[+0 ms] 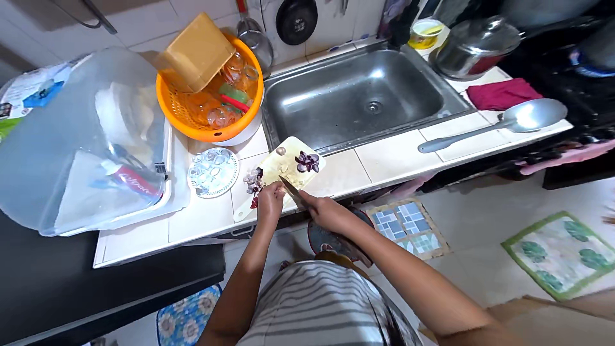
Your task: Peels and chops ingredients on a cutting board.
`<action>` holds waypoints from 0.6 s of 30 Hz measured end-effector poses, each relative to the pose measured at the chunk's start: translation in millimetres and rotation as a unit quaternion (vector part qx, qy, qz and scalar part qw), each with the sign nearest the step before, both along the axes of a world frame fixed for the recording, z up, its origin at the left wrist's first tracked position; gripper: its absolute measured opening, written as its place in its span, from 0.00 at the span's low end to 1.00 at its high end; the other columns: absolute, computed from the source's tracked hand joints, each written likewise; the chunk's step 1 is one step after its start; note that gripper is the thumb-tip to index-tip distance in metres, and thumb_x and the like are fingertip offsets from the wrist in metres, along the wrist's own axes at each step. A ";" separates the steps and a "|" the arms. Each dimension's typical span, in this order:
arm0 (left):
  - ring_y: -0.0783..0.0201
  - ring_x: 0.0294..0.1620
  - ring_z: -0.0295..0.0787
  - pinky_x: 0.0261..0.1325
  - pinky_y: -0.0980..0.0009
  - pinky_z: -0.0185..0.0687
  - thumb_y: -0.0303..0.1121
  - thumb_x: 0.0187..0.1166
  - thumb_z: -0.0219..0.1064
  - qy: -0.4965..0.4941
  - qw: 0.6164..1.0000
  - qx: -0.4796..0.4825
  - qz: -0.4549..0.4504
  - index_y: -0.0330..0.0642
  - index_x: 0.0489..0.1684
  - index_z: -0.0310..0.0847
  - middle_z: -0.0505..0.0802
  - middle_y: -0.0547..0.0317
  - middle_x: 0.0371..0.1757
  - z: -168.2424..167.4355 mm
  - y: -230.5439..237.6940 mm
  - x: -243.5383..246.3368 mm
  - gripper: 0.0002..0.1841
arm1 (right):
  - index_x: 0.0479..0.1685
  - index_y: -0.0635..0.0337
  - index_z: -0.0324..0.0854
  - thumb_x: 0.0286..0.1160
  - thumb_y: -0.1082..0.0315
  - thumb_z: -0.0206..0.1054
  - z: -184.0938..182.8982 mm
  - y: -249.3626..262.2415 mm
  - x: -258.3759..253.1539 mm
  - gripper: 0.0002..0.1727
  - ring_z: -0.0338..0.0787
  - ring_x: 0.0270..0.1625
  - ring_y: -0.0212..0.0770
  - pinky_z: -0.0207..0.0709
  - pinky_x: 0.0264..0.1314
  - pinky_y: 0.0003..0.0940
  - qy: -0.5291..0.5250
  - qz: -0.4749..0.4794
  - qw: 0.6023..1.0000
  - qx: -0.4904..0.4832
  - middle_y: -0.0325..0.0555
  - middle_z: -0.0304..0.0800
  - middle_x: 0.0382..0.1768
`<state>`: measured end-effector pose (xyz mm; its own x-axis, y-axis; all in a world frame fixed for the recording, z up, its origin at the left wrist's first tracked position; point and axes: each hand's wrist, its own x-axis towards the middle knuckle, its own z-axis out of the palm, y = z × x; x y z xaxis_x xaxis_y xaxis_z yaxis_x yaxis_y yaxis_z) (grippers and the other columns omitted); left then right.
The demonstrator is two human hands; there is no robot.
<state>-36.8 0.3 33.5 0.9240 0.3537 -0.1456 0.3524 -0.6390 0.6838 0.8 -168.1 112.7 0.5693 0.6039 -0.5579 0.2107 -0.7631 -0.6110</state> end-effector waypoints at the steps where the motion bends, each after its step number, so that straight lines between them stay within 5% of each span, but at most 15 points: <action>1: 0.43 0.63 0.88 0.73 0.53 0.78 0.22 0.82 0.65 0.001 1.000 0.004 -0.002 0.27 0.71 0.79 0.89 0.32 0.63 -0.3 -0.7 -0.2 0.20 | 0.94 0.58 0.52 0.94 0.71 0.43 2.7 -3.2 0.5 0.30 0.84 0.70 0.66 0.71 0.75 0.57 0.008 -0.008 1.000 0.002 0.73 0.81 0.69; 5: 0.42 0.70 0.84 0.77 0.54 0.74 0.24 0.82 0.65 0.058 0.998 0.023 -0.026 0.25 0.79 0.71 0.84 0.30 0.71 9.2 -2.0 3.9 0.25 | 0.96 0.54 0.48 0.96 0.68 0.41 0.8 -16.2 4.3 0.30 0.86 0.65 0.64 0.72 0.72 0.55 0.029 -0.055 0.998 0.009 0.74 0.81 0.69; 11: 0.39 0.70 0.82 0.78 0.51 0.72 0.31 0.76 0.76 0.066 0.994 0.038 -0.073 0.23 0.77 0.73 0.84 0.29 0.69 11.2 -0.1 15.3 0.32 | 0.97 0.49 0.45 0.96 0.68 0.42 -8.8 -37.5 8.7 0.31 0.83 0.41 0.52 0.77 0.52 0.44 0.043 -0.108 0.993 0.036 0.67 0.85 0.53; 18: 0.39 0.68 0.84 0.76 0.49 0.74 0.31 0.77 0.75 0.067 0.993 0.064 -0.078 0.24 0.73 0.77 0.86 0.29 0.65 11.5 -16.3 37.2 0.27 | 0.96 0.50 0.47 0.96 0.67 0.42 -6.7 -49.3 8.7 0.30 0.80 0.35 0.46 0.76 0.47 0.39 0.050 -0.137 0.988 0.059 0.62 0.84 0.49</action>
<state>0.4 -16.0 45.0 0.9443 0.2315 -0.2337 0.3246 -0.7714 0.5473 9.4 -217.4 106.1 0.6656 0.4997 -0.5543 -0.0593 -0.7049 -0.7068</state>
